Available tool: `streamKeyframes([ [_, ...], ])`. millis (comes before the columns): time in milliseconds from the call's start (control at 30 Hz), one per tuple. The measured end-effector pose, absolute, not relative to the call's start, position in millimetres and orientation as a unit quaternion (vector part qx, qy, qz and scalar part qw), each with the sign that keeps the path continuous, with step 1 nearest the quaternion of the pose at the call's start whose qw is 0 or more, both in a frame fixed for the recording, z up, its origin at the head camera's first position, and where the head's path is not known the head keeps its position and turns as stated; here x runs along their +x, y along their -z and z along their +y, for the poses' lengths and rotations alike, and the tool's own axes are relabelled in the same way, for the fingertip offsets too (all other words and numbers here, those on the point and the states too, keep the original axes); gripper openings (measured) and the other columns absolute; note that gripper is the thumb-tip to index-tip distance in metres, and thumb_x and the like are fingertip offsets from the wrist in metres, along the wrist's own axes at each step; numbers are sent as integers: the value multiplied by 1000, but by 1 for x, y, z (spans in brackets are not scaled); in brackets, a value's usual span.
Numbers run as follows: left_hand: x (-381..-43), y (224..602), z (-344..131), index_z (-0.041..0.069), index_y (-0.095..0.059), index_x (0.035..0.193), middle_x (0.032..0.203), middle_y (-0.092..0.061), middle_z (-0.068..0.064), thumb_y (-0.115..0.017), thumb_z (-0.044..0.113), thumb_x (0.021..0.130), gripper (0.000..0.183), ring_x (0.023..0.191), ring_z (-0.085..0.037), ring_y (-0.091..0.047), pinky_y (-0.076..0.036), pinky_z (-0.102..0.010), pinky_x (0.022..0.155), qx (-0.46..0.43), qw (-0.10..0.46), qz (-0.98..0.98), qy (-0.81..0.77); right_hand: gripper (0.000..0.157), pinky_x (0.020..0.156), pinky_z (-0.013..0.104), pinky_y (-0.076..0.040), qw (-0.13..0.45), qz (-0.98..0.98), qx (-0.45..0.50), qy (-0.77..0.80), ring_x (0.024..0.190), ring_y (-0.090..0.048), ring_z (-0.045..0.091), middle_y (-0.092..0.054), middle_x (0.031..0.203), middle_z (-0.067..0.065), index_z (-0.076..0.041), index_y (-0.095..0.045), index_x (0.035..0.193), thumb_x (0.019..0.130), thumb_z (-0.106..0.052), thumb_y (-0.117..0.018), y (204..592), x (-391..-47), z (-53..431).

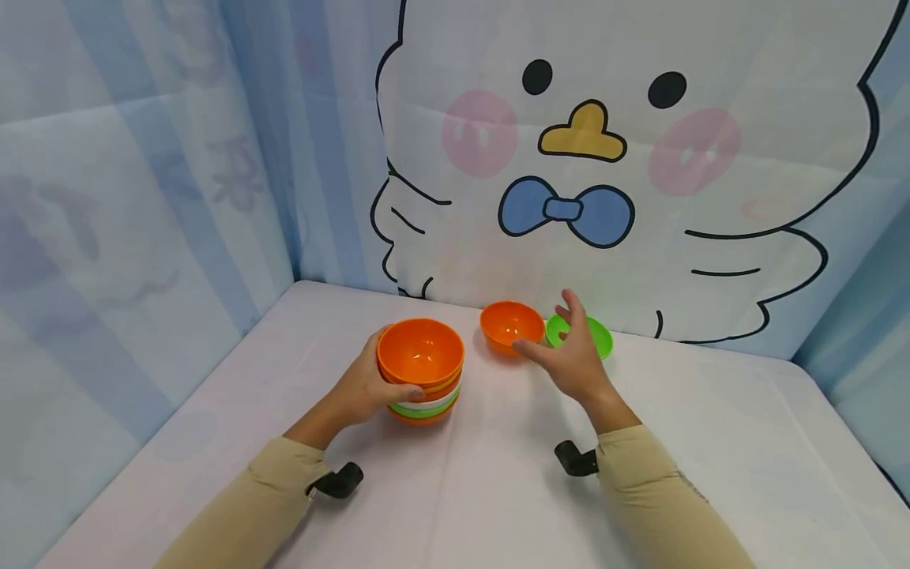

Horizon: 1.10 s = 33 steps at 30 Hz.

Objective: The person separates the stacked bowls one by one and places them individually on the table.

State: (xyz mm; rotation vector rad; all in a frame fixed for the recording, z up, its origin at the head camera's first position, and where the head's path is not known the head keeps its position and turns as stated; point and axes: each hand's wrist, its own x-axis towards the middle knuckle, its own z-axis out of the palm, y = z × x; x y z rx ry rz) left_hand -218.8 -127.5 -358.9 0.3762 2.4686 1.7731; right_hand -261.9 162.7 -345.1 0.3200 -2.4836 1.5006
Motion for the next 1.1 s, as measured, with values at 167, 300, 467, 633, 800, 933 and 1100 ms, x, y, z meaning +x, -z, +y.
streamKeyframes([
  [167, -211, 350, -124, 6, -13, 139, 133, -35, -10, -77, 19, 70, 95, 118, -26, -37, -38, -40, 93, 124, 40, 803, -582, 103, 97, 47, -32, 84, -835, 160, -520, 126, -26, 23, -24, 142, 6, -18, -13, 142, 66, -41, -77, 354, -255, 124],
  [300, -210, 350, -124, 7, -13, 139, 133, -35, -10, -77, 17, 70, 95, 118, -25, -37, -37, -40, 94, 126, 42, 802, -582, 97, 97, 43, -33, 63, -827, 204, -521, 124, -31, 18, -29, 140, 0, -17, -20, 141, 66, -34, -79, 358, -252, 101],
  [467, -211, 356, -125, 9, -14, 138, 134, -34, -9, -79, 16, 68, 96, 119, -25, -36, -35, -41, 96, 125, 44, 799, -586, 94, 95, 40, -35, 33, -826, 231, -514, 121, -33, 14, -30, 138, -8, -18, -23, 140, 66, -37, -78, 361, -250, 80],
  [633, -212, 358, -127, 8, -16, 137, 132, -34, -8, -78, 15, 69, 93, 118, -25, -37, -38, -40, 94, 137, 38, 796, -589, 93, 92, 36, -39, 9, -819, 238, -522, 120, -34, 13, -31, 137, -10, -18, -24, 140, 66, -35, -77, 363, -251, 66],
  [800, -215, 363, -128, 8, -16, 137, 131, -35, -7, -78, 19, 69, 93, 117, -24, -37, -38, -39, 93, 152, 32, 794, -588, 98, 88, 34, -42, -13, -817, 229, -529, 116, -38, 11, -28, 138, -9, -19, -21, 141, 63, -38, -79, 366, -250, 59],
  [933, -215, 364, -129, 7, -16, 137, 131, -34, -7, -77, 22, 70, 92, 116, -24, -37, -39, -39, 92, 160, 26, 797, -582, 104, 88, 34, -43, -20, -827, 220, -517, 115, -38, 10, -27, 140, -7, -20, -19, 142, 60, -44, -79, 365, -249, 56],
  [1100, -213, 361, -130, 6, -16, 137, 131, -34, -8, -75, 22, 72, 90, 116, -24, -38, -40, -39, 92, 173, 22, 795, -580, 108, 86, 34, -44, -18, -837, 213, -504, 112, -41, 11, -31, 136, -8, -19, -17, 142, 58, -47, -79, 364, -249, 54],
])
